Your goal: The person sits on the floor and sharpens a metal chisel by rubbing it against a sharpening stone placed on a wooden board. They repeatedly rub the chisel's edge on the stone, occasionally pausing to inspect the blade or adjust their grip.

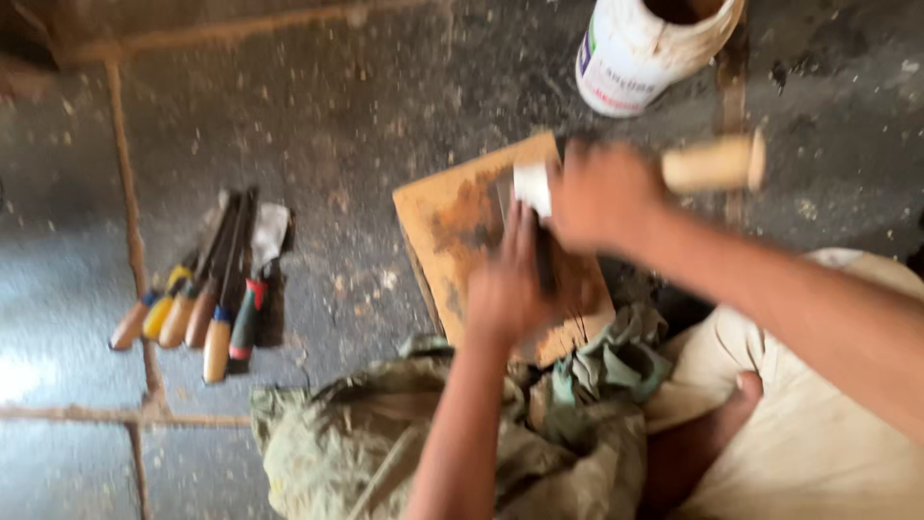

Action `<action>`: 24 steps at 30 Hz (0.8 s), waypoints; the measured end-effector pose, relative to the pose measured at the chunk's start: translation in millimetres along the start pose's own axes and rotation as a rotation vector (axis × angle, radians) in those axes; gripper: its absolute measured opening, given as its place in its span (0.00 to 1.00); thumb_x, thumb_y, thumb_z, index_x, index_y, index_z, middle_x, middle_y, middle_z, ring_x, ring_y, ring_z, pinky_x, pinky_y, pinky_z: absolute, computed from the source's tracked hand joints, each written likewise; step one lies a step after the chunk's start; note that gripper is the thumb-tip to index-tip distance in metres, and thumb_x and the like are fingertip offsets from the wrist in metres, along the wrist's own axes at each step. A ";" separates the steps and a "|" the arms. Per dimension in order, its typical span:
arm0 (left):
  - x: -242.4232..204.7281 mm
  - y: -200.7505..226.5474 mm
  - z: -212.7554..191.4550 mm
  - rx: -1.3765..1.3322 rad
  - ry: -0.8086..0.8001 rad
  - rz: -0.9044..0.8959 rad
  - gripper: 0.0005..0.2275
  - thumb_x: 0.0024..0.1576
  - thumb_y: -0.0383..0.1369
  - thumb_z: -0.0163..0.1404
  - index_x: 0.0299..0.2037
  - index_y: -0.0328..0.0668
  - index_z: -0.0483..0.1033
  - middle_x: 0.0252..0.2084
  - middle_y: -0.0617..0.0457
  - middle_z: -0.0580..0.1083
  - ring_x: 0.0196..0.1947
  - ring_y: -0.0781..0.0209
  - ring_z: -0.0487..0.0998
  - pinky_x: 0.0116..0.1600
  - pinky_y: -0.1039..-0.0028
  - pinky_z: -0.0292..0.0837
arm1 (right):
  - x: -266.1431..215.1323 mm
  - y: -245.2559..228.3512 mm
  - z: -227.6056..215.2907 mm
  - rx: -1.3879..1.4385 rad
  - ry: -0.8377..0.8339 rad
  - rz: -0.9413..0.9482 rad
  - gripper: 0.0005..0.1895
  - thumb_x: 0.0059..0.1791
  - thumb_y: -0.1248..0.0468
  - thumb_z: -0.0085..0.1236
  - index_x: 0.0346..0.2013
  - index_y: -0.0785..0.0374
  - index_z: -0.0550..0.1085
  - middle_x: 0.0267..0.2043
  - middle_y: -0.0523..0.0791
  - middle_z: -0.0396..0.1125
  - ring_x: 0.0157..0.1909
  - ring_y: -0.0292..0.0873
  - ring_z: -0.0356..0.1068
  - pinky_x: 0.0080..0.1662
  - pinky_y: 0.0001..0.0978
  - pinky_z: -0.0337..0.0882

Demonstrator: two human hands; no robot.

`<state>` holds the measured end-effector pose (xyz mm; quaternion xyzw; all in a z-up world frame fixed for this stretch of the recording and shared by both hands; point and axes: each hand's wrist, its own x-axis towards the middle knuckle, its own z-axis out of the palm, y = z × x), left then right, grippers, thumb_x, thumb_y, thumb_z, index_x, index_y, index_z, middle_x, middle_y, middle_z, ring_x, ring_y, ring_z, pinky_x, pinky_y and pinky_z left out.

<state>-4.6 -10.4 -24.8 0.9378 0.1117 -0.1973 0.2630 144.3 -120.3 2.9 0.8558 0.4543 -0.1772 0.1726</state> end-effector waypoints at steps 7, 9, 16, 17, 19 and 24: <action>-55.9 -0.3 38.3 0.238 0.487 0.283 0.49 0.43 0.36 0.56 0.79 0.38 0.45 0.80 0.46 0.50 0.53 0.49 0.83 0.46 0.73 0.79 | -54.3 -24.1 27.1 -0.014 0.215 -0.161 0.38 0.44 0.47 0.56 0.59 0.74 0.69 0.40 0.57 0.73 0.28 0.49 0.74 0.29 0.44 0.72; 2.7 -14.1 20.1 0.085 0.030 0.048 0.48 0.51 0.59 0.54 0.75 0.38 0.45 0.78 0.53 0.52 0.29 0.51 0.81 0.34 0.66 0.74 | 0.4 10.2 15.3 0.075 0.280 -0.061 0.37 0.42 0.43 0.56 0.53 0.70 0.73 0.39 0.57 0.73 0.31 0.53 0.74 0.30 0.47 0.72; -103.3 27.3 16.9 -0.079 -0.298 -0.093 0.30 0.64 0.41 0.35 0.78 0.48 0.44 0.83 0.51 0.46 0.28 0.61 0.82 0.33 0.70 0.78 | -82.2 -30.0 28.2 -0.093 0.225 -0.261 0.37 0.49 0.42 0.53 0.55 0.75 0.71 0.41 0.61 0.73 0.25 0.50 0.75 0.24 0.42 0.72; -101.1 27.2 15.6 0.022 0.061 0.064 0.39 0.57 0.48 0.40 0.79 0.45 0.42 0.83 0.51 0.45 0.36 0.56 0.82 0.39 0.65 0.78 | -88.4 -32.4 30.1 -0.066 0.198 -0.297 0.37 0.50 0.42 0.52 0.55 0.75 0.71 0.40 0.61 0.73 0.25 0.50 0.75 0.23 0.41 0.72; -85.2 19.9 12.8 0.226 0.774 0.364 0.58 0.43 0.63 0.49 0.82 0.40 0.36 0.83 0.52 0.43 0.51 0.48 0.82 0.50 0.54 0.77 | -78.2 -30.5 29.1 -0.047 0.234 -0.240 0.41 0.44 0.40 0.54 0.57 0.72 0.71 0.40 0.58 0.73 0.28 0.50 0.75 0.27 0.44 0.73; 10.4 -10.7 -3.9 0.028 0.022 0.050 0.52 0.47 0.56 0.58 0.77 0.37 0.44 0.82 0.55 0.47 0.48 0.54 0.80 0.39 0.67 0.76 | -0.8 2.2 6.4 0.024 0.085 -0.037 0.28 0.48 0.43 0.55 0.49 0.64 0.76 0.40 0.54 0.72 0.34 0.51 0.74 0.33 0.44 0.72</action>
